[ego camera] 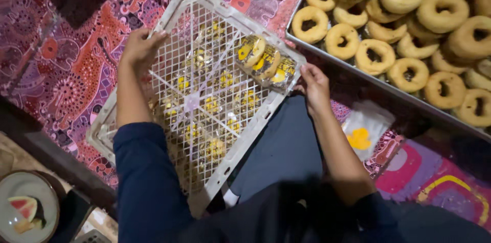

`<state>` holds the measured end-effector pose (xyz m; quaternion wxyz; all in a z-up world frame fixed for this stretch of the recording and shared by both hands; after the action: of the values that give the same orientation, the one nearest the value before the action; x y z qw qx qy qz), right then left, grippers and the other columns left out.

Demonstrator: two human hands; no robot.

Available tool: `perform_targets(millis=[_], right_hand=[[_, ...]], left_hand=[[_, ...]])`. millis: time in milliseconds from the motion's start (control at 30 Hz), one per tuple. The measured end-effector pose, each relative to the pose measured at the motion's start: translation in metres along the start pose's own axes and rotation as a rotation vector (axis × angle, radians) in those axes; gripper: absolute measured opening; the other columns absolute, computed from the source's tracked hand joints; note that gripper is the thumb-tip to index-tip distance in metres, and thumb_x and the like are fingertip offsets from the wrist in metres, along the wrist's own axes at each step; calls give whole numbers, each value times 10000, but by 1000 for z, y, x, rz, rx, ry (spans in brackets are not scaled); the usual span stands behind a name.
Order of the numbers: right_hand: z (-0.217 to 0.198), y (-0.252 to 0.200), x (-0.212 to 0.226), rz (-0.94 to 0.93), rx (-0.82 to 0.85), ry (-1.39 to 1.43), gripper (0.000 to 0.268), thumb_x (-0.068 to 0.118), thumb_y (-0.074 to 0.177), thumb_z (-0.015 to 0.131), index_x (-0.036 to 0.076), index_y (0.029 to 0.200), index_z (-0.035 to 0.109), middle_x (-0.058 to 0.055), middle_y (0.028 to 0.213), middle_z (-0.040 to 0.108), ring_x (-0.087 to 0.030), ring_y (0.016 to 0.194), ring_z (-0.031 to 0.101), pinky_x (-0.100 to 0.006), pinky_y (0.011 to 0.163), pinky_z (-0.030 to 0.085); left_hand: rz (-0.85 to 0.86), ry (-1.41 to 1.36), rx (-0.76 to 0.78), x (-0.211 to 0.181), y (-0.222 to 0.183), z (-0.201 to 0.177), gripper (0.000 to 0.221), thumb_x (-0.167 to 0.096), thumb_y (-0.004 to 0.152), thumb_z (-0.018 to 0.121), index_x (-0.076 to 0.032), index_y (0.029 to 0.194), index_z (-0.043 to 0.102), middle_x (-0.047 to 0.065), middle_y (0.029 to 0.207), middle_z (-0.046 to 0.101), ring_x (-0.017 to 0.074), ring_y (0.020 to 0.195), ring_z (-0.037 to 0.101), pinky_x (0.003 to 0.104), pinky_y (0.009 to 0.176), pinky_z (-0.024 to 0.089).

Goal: The person sits on a patterned mat and repeatedly picks donuts from a metal tray, places them into clear plastic bags, and sets the filled bags into a white plastic crate. The person handles both plain and chocolate-topped donuts.

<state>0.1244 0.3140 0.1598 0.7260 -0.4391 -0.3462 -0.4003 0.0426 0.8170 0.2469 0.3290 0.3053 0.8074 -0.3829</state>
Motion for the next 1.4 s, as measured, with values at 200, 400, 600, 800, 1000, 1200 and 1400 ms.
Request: perform_targets(millis=[200, 400, 600, 800, 1000, 1200, 1400], right_hand=[[7, -30, 18, -114, -118, -119, 436, 293, 1030, 671, 68, 1396, 601, -62, 968, 693, -124, 784, 617, -269, 675, 516], [20, -67, 50, -741, 15, -1080, 1000, 401, 725, 920, 52, 1534, 445, -218, 1548, 454, -421, 1426, 338, -606, 1123, 279], [57, -59, 50, -664, -127, -1202, 1026, 509, 662, 912, 159, 1518, 467, -139, 1493, 497, -381, 1487, 349, -633, 1230, 154], [60, -60, 40, -670, -56, -1160, 1009, 503, 639, 928, 126, 1479, 515, -145, 1416, 527, -375, 1437, 347, -655, 1165, 179], [64, -55, 61, -656, -90, -1218, 897, 492, 737, 893, 139, 1482, 537, -112, 1435, 531, -328, 1441, 412, -653, 1208, 203], [-16, -121, 54, -713, -78, -832, 811, 312, 811, 875, 49, 1492, 523, -155, 1564, 448, -377, 1479, 403, -471, 1195, 389], [-208, -213, 12, -235, -633, -532, 460, 28, 841, 697, 45, 1296, 630, -93, 1214, 601, -170, 1063, 652, -313, 860, 582]], left_hand=[[492, 706, -440, -13, -23, 5, 484, -487, 1068, 686, -74, 1319, 659, 178, 1184, 664, 318, 1043, 644, 561, 885, 444], [584, 131, -231, -70, -86, 94, 767, -600, 970, 635, -122, 1551, 484, 116, 1628, 485, 322, 1556, 444, 515, 1342, 343], [769, 190, 122, -103, -139, 208, 1039, -520, 856, 788, -83, 1620, 236, 218, 1679, 242, 423, 1541, 303, 523, 1232, 317], [834, 342, -87, -92, -148, 212, 832, -393, 901, 813, -48, 1545, 415, 223, 1621, 420, 423, 1492, 394, 494, 1239, 329], [847, 282, -70, -109, -152, 216, 814, -388, 917, 791, -33, 1550, 423, 223, 1617, 431, 407, 1498, 418, 491, 1243, 341], [986, 485, -322, -131, -196, 222, 991, -434, 834, 833, 90, 1526, 355, 371, 1557, 330, 522, 1437, 303, 624, 1129, 202], [870, 704, 521, -107, -277, 404, 505, -430, 1014, 630, -185, 1452, 567, 104, 1509, 579, 358, 1484, 431, 625, 1197, 283]])
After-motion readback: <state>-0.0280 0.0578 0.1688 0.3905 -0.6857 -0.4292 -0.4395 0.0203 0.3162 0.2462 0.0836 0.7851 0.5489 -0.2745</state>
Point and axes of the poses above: each hand's wrist, its own y-axis towards the middle knuckle, its own z-axis out of the palm, x = y × z, the point moved 1 cm from there along y, towards the middle knuckle
